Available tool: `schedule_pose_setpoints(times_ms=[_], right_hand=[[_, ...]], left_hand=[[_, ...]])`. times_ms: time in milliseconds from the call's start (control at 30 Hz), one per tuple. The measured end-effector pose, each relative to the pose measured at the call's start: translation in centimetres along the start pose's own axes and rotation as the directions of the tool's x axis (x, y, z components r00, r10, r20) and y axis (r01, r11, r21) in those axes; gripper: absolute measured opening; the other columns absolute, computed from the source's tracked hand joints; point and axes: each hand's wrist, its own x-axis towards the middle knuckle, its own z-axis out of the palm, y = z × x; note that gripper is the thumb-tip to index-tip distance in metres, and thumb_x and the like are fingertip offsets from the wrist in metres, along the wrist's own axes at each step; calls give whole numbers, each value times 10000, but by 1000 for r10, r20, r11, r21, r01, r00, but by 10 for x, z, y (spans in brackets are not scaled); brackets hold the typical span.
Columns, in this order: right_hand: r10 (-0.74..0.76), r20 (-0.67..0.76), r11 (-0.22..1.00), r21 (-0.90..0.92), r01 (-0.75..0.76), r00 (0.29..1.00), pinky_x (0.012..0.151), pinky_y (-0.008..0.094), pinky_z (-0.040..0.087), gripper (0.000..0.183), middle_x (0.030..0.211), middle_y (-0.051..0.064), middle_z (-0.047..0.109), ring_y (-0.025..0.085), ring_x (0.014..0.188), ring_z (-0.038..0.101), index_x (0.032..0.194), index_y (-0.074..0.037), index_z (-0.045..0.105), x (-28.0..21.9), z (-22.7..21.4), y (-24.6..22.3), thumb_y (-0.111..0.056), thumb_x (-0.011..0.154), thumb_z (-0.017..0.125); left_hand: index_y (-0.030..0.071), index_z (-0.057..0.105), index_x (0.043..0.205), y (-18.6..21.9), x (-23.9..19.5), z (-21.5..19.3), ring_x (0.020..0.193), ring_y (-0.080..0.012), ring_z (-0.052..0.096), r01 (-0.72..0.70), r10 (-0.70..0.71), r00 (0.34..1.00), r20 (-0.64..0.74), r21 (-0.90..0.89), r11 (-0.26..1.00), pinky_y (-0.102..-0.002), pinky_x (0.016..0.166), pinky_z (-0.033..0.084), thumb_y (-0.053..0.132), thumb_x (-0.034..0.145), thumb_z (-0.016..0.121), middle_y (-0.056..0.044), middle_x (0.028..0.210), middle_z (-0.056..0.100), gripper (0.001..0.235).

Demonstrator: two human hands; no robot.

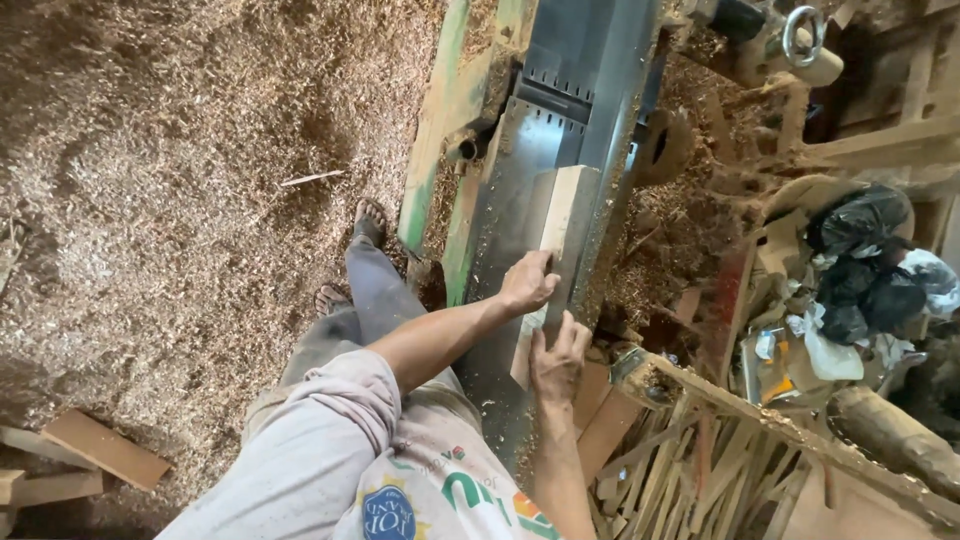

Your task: Selecting, inspecting, and feeding wooden boards through a jointer machine to square the edges.

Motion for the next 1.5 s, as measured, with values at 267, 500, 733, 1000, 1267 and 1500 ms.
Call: schedule_pose_setpoints(times_ms=[267, 500, 733, 1000, 1267, 1500], right_hand=[[-108, -55, 982, -163, 98, 993, 625, 571, 628, 660, 1201, 119, 481, 433, 847, 716, 1499, -96, 460, 47, 46, 1, -257, 881, 628], [-153, -153, 967, -229, 115, 976, 597, 550, 631, 565, 1134, 94, 483, 411, 788, 722, 1444, -61, 501, 67, 40, -20, -304, 942, 585], [-166, -159, 964, -234, 126, 973, 616, 571, 628, 583, 1150, 109, 475, 436, 815, 717, 1424, -52, 521, 105, 47, -24, -226, 874, 603], [-84, -8, 954, -289, 78, 996, 677, 610, 627, 629, 1267, 109, 447, 490, 864, 724, 1489, -91, 458, 190, 36, -58, -328, 926, 614], [-154, -28, 965, -219, 145, 988, 720, 630, 637, 572, 1279, 184, 438, 539, 888, 709, 1439, -21, 473, 312, 28, -104, -181, 934, 688], [-94, -96, 979, -189, 75, 991, 842, 430, 687, 512, 1556, 359, 323, 436, 1108, 719, 1413, -11, 528, 452, 45, -143, -26, 931, 701]], left_hand=[[162, 508, 1415, 9, 9, -10, 1190, -390, 639, -3, 2, 1000, 8, 44, 999, -539, 1024, 524, 391, 948, 540, -149, 1316, 578, 521], [90, 535, 1332, 26, 21, -26, 1125, -460, 665, -48, 40, 997, 62, 121, 992, -554, 977, 557, 336, 952, 563, -193, 1326, 540, 453], [98, 618, 1277, 20, 34, -78, 1148, -456, 659, -73, 41, 973, 228, 136, 988, -563, 987, 538, 404, 956, 542, -221, 1233, 639, 450], [125, 606, 1373, -40, -7, -191, 1193, -410, 645, -195, 186, 980, 64, 192, 962, -536, 1003, 536, 467, 978, 592, -190, 1263, 673, 523], [98, 692, 1214, -172, -147, -323, 1158, -444, 640, 422, -359, 845, -397, 79, 903, -574, 992, 489, 475, 985, 616, -199, 1151, 711, 448], [110, 480, 791, -205, -264, -320, 604, -167, 398, 779, -819, 402, -410, -316, 541, -334, 558, 405, 297, 1128, 560, -30, 713, 505, 394]])
